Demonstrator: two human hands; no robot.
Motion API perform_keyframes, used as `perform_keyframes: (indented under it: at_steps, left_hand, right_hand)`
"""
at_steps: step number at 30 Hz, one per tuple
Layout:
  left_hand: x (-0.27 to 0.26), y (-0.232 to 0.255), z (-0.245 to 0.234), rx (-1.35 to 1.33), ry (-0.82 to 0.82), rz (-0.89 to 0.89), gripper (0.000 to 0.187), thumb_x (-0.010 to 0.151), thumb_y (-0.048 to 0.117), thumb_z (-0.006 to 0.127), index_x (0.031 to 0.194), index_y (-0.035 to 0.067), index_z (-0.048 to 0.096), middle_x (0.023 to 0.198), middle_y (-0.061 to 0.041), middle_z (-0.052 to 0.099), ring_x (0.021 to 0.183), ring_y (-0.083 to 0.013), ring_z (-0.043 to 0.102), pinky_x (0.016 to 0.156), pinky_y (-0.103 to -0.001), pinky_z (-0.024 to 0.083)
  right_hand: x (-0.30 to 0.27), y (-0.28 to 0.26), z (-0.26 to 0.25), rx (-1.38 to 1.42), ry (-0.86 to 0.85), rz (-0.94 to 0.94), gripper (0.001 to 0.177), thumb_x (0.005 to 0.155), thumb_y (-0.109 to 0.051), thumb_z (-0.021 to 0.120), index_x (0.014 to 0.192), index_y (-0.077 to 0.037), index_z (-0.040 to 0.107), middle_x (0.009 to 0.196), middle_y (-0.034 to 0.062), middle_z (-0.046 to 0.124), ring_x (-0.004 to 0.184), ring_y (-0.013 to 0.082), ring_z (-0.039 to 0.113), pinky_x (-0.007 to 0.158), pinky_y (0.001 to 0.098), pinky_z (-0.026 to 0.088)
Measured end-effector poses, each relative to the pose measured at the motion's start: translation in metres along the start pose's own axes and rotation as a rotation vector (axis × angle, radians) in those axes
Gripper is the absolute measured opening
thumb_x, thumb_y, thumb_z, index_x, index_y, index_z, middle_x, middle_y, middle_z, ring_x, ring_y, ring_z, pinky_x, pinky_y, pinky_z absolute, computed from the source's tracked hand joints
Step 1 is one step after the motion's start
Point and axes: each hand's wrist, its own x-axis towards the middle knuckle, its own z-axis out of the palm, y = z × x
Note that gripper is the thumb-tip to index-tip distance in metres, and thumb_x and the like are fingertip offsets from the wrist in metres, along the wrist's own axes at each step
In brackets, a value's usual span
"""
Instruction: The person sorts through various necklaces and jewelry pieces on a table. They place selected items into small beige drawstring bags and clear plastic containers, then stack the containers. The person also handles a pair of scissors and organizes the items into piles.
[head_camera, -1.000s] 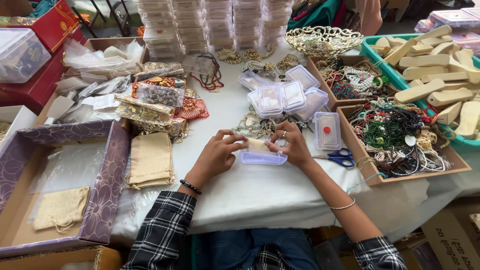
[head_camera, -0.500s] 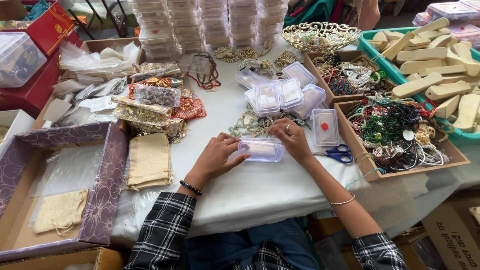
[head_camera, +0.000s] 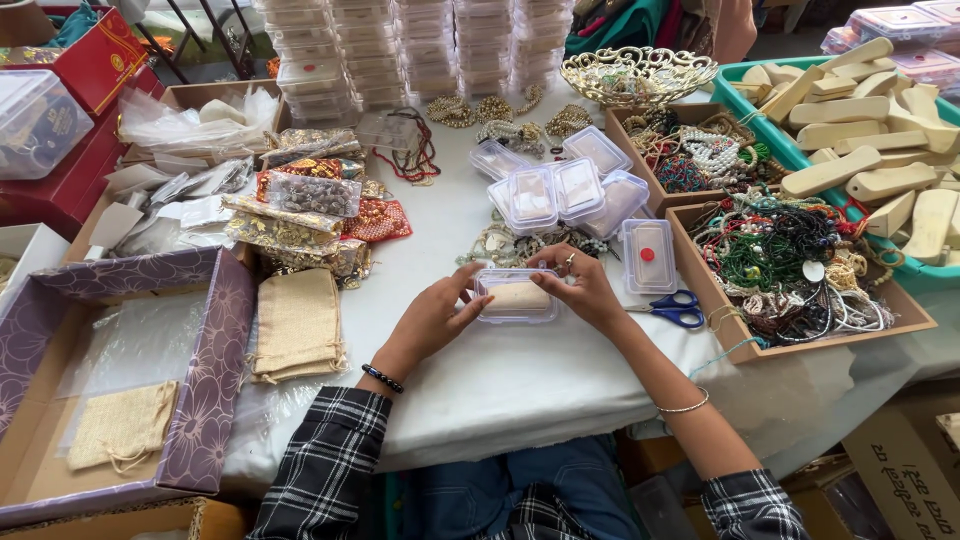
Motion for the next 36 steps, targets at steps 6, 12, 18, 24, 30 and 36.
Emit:
perform_keyframes:
  at_steps: [6, 12, 18, 24, 30, 36]
  left_hand:
    - [0.001, 0.014, -0.013, -0.394, -0.101, -0.070, 0.111, 0.083, 0.032, 0.080, 0.162, 0.011, 0.004, 0.133, -0.014, 0.061, 0.076, -0.0191, 0.070, 0.066, -0.031, 0.061]
    - [0.002, -0.008, 0.006, -0.222, -0.038, 0.069, 0.114, 0.077, 0.040, 0.088, 0.161, 0.009, 0.018, 0.142, -0.023, 0.056, 0.105, -0.0298, 0.062, 0.075, -0.037, 0.059]
    - [0.003, -0.017, 0.012, -0.131, -0.088, 0.049, 0.116, 0.076, 0.047, 0.088, 0.162, 0.003, 0.022, 0.128, -0.025, 0.064, 0.110, -0.0338, 0.058, 0.087, -0.039, 0.055]
    - [0.002, 0.001, 0.002, -0.289, 0.014, 0.158, 0.113, 0.075, 0.027, 0.092, 0.163, 0.012, 0.023, 0.140, -0.022, 0.060, 0.121, -0.0315, 0.067, 0.094, -0.039, 0.061]
    - [0.000, -0.003, 0.002, -0.454, 0.133, 0.192, 0.110, 0.075, 0.009, 0.092, 0.161, 0.020, 0.024, 0.151, -0.018, 0.054, 0.123, -0.0298, 0.070, 0.097, -0.039, 0.059]
    - [0.001, -0.012, 0.010, -0.455, 0.108, 0.203, 0.107, 0.078, 0.011, 0.090, 0.160, 0.019, 0.023, 0.154, -0.019, 0.045, 0.130, -0.0299, 0.063, 0.103, -0.040, 0.062]
  right_hand:
    - [0.001, 0.003, 0.002, -0.036, -0.032, 0.137, 0.030, 0.092, -0.030, 0.075, 0.112, -0.008, 0.076, 0.101, 0.0005, 0.074, 0.080, 0.0070, 0.063, 0.070, 0.0227, 0.051]
    - [0.001, 0.003, 0.003, -0.046, -0.032, 0.201, 0.030, 0.092, -0.030, 0.075, 0.112, -0.007, 0.077, 0.095, -0.0002, 0.074, 0.071, 0.0053, 0.057, 0.064, 0.0220, 0.048]
    - [0.000, 0.010, 0.003, -0.039, -0.037, 0.172, 0.028, 0.093, -0.028, 0.076, 0.110, -0.006, 0.078, 0.094, 0.0013, 0.073, 0.076, 0.0068, 0.060, 0.067, 0.0227, 0.050]
    - [-0.001, 0.004, -0.001, 0.030, -0.022, 0.054, 0.024, 0.092, -0.025, 0.077, 0.108, -0.007, 0.079, 0.111, 0.0043, 0.071, 0.092, 0.0106, 0.068, 0.076, 0.0261, 0.056]
    - [-0.001, -0.005, 0.001, 0.066, -0.014, -0.031, 0.033, 0.095, -0.024, 0.074, 0.123, -0.007, 0.071, 0.130, 0.0074, 0.070, 0.114, 0.0147, 0.067, 0.087, 0.0267, 0.055]
    - [0.000, 0.001, 0.003, 0.124, -0.022, 0.040, 0.050, 0.090, -0.023, 0.077, 0.135, -0.006, 0.060, 0.122, 0.0068, 0.074, 0.109, 0.0135, 0.070, 0.090, 0.0275, 0.058]
